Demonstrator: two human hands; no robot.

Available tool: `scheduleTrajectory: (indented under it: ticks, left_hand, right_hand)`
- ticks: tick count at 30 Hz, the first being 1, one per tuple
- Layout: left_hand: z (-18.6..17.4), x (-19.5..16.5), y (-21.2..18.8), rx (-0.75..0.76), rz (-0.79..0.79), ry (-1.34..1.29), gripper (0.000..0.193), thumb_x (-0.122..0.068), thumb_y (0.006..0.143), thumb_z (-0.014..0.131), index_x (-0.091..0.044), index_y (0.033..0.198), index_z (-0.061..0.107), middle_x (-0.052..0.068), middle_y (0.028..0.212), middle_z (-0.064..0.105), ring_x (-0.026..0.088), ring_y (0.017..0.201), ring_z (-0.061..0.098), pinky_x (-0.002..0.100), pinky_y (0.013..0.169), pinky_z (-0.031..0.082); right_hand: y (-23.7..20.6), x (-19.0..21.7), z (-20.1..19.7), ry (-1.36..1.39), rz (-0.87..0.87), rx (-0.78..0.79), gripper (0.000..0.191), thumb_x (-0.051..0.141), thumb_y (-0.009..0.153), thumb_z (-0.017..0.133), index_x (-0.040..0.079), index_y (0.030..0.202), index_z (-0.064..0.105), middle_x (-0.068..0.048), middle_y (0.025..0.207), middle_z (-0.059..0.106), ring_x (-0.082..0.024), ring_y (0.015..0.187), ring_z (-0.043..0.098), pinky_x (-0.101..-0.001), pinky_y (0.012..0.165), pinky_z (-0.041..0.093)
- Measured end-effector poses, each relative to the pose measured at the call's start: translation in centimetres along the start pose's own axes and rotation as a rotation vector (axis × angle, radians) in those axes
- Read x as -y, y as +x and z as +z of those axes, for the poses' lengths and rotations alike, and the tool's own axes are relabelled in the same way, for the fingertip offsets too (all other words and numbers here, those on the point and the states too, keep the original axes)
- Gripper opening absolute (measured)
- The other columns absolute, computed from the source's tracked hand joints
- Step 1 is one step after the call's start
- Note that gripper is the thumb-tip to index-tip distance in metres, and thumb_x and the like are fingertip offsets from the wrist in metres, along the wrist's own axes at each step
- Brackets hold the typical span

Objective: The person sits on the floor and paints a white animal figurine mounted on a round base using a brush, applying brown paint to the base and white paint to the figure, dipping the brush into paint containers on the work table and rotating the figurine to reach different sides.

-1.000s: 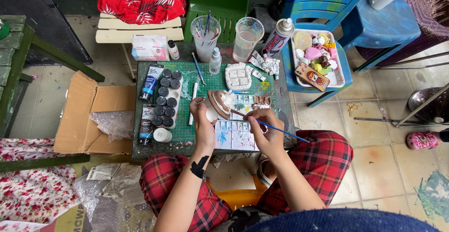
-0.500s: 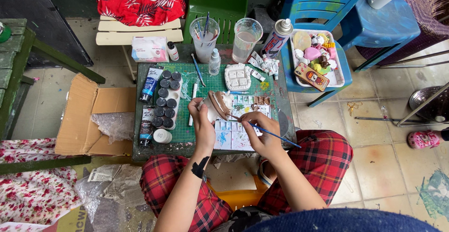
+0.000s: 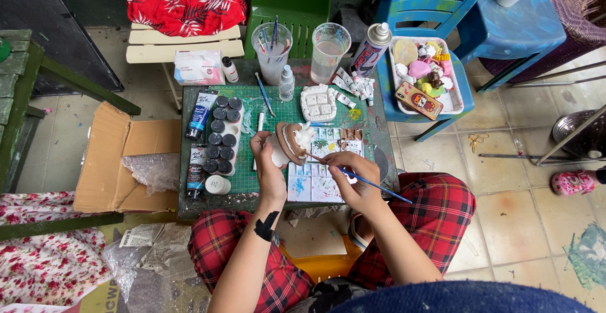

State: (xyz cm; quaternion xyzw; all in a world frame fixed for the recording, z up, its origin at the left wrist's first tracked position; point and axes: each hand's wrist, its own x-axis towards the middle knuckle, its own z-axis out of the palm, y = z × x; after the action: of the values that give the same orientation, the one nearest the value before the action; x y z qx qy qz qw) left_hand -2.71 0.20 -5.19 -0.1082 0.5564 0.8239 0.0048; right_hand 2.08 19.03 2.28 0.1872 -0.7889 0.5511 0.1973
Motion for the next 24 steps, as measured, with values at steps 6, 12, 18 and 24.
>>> scheduleTrajectory:
  ticks: [6, 12, 18, 24]
  left_hand:
    - [-0.3, 0.3, 0.6, 0.015, -0.039, -0.208, 0.034, -0.035, 0.103, 0.035, -0.017, 0.13, 0.044, 0.003, 0.12, 0.059, 0.01, 0.102, 0.057, 0.03, 0.077, 0.046]
    - [0.1, 0.2, 0.1, 0.066, 0.011, -0.317, 0.032, -0.031, 0.103, 0.036, -0.013, 0.128, 0.047, 0.005, 0.122, 0.059, 0.013, 0.11, 0.057, 0.032, 0.088, 0.044]
    - [0.4, -0.4, -0.5, 0.086, 0.116, -0.338, 0.032, -0.026, 0.099, 0.039, -0.01, 0.126, 0.046, 0.009, 0.125, 0.058, 0.02, 0.121, 0.057, 0.04, 0.106, 0.042]
    - [0.2, -0.4, -0.9, 0.063, 0.235, -0.214, 0.036, -0.028, 0.097, 0.042, -0.009, 0.127, 0.045, 0.011, 0.129, 0.054, 0.023, 0.125, 0.054, 0.043, 0.11, 0.041]
  right_hand:
    - [-0.9, -1.0, -0.5, 0.025, 0.108, -0.003, 0.003, 0.0, 0.097, 0.064, 0.0, 0.1, 0.064, -0.013, 0.096, 0.075, -0.015, 0.076, 0.07, -0.0269, 0.067, 0.055]
    - [-2.2, -1.0, 0.8, 0.283, 0.177, -0.058, 0.002, 0.002, 0.103, 0.061, 0.002, 0.103, 0.059, -0.013, 0.098, 0.075, -0.008, 0.069, 0.066, -0.0242, 0.064, 0.055]
    - [-2.2, -0.5, 2.2, 0.166, 0.212, -0.089, 0.002, 0.002, 0.102, 0.06, 0.001, 0.1, 0.061, -0.013, 0.09, 0.077, -0.008, 0.062, 0.065, -0.0235, 0.052, 0.048]
    - [-2.0, -0.4, 2.3, 0.164, 0.128, -0.11, 0.007, 0.006, 0.109, 0.056, 0.002, 0.104, 0.059, -0.009, 0.084, 0.074, -0.009, 0.067, 0.069, -0.025, 0.063, 0.055]
